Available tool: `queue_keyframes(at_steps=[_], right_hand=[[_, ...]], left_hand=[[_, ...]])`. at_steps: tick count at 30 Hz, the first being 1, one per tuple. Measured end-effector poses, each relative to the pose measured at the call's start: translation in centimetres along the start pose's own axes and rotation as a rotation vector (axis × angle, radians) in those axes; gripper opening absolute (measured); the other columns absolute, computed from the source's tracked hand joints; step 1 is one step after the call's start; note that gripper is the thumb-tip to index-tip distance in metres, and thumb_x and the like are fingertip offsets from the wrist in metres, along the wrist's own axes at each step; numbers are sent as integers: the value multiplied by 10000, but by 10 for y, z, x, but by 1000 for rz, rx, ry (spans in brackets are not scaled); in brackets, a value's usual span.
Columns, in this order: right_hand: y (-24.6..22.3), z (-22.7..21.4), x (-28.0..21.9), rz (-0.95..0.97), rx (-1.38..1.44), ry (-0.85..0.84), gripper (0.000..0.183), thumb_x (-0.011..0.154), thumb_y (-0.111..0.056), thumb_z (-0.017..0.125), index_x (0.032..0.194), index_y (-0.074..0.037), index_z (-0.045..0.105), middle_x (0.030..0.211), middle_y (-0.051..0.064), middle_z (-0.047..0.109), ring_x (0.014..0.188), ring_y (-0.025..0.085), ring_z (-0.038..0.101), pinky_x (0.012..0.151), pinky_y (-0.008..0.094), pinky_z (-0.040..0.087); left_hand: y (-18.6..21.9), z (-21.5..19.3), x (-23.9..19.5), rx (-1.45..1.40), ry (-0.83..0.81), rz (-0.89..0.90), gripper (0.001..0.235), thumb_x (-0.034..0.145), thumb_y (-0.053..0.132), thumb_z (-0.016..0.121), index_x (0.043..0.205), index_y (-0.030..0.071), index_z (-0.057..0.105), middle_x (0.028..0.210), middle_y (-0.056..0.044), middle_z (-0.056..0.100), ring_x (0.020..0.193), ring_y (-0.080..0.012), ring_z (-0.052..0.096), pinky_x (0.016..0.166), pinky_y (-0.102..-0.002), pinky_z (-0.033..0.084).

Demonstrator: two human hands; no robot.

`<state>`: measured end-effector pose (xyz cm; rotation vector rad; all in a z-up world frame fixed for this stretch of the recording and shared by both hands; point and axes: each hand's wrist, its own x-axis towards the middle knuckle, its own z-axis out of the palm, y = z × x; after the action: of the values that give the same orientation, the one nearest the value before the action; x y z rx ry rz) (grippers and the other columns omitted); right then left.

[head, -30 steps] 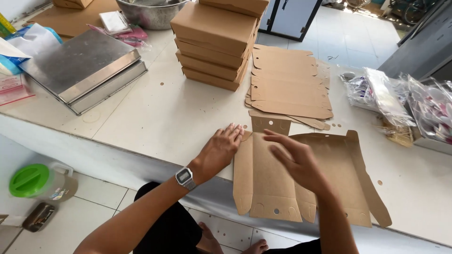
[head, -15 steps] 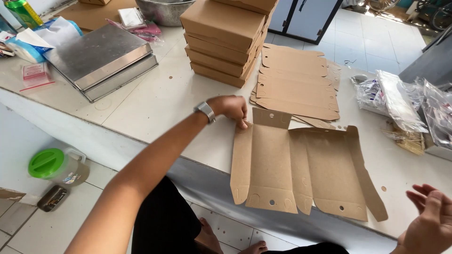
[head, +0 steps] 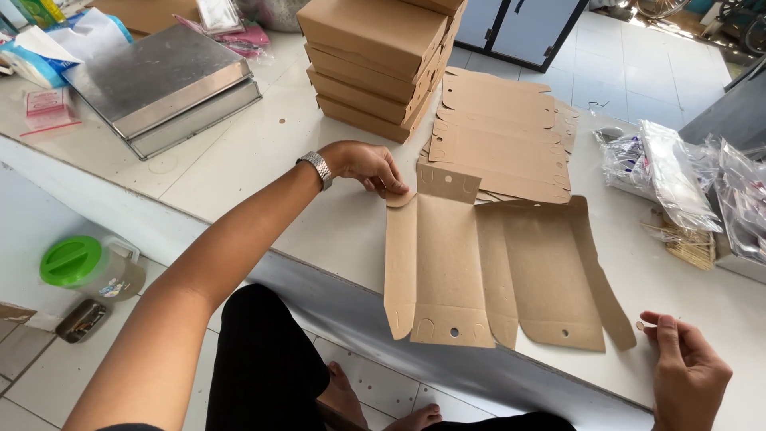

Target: The person assembles a flat cardboard box blank into a finished box by folding the side panels and tucking the tabs into slots. The person works by hand on a white countertop, completing one box during the clip.

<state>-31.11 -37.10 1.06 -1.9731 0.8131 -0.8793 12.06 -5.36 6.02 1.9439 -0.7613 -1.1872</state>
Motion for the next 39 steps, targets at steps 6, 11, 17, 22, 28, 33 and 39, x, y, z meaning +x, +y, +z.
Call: queue_keyframes(at_steps=[6, 11, 17, 22, 28, 33, 39], right_hand=[[-4, -1, -1, -10, -25, -15, 207, 1263, -124, 561, 1224, 16, 707, 1152, 103, 706, 1043, 162, 649, 978, 259, 489], [-2, 0, 0, -6, -22, -2, 201, 1264, -132, 571, 1220, 2, 713, 1136, 96, 705, 1033, 155, 643, 975, 255, 484], [-3, -2, 0, -7, -44, -6, 180, 1228, -104, 575, 1205, 0, 720, 1131, 120, 714, 1043, 175, 660, 988, 270, 478], [-16, 0, -2, -13, -36, -7, 178, 1193, -86, 576, 1200, 24, 716, 1144, 138, 717, 1036, 219, 670, 1001, 301, 506], [-23, 6, -1, -45, -96, -1, 192, 1112, -80, 576, 1124, 16, 742, 1094, 117, 708, 1038, 231, 666, 921, 315, 499], [-16, 8, -9, -127, -27, 83, 222, 1137, -156, 569, 1079, -10, 726, 1072, 76, 691, 980, 196, 680, 923, 301, 526], [-79, 35, -70, -226, 432, 207, 344, 1161, -61, 439, 831, 1, 513, 757, 126, 555, 767, 234, 603, 740, 301, 497]], left_hand=[[25, 19, -28, 11, -9, -34, 202, 801, 230, 818, 919, 67, 802, 862, -51, 775, 728, -95, 649, 605, -173, 452], [10, 16, -9, -54, -4, 8, 109, 770, 157, 807, 780, 67, 746, 654, 28, 500, 598, -91, 349, 556, -210, 329], [13, 23, -12, -62, 232, 88, 223, 785, 236, 793, 973, 116, 803, 879, 34, 710, 814, -74, 550, 627, -227, 400], [-3, 48, -18, 503, 935, 649, 297, 890, 277, 807, 1099, 137, 649, 1043, -63, 635, 1006, -263, 610, 884, -363, 483], [-12, 161, -80, 699, 664, 914, 427, 916, 227, 738, 1305, 79, 646, 1295, -168, 600, 1202, -307, 601, 1024, -476, 485], [-39, 183, -104, 727, 464, 784, 639, 808, 559, 769, 1326, 195, 679, 1521, -145, 507, 1482, -347, 340, 1214, -628, 61], [-49, 163, -115, 655, 629, 812, 439, 811, 493, 758, 1060, 136, 702, 1426, -96, 624, 1464, -347, 432, 1251, -583, 187]])
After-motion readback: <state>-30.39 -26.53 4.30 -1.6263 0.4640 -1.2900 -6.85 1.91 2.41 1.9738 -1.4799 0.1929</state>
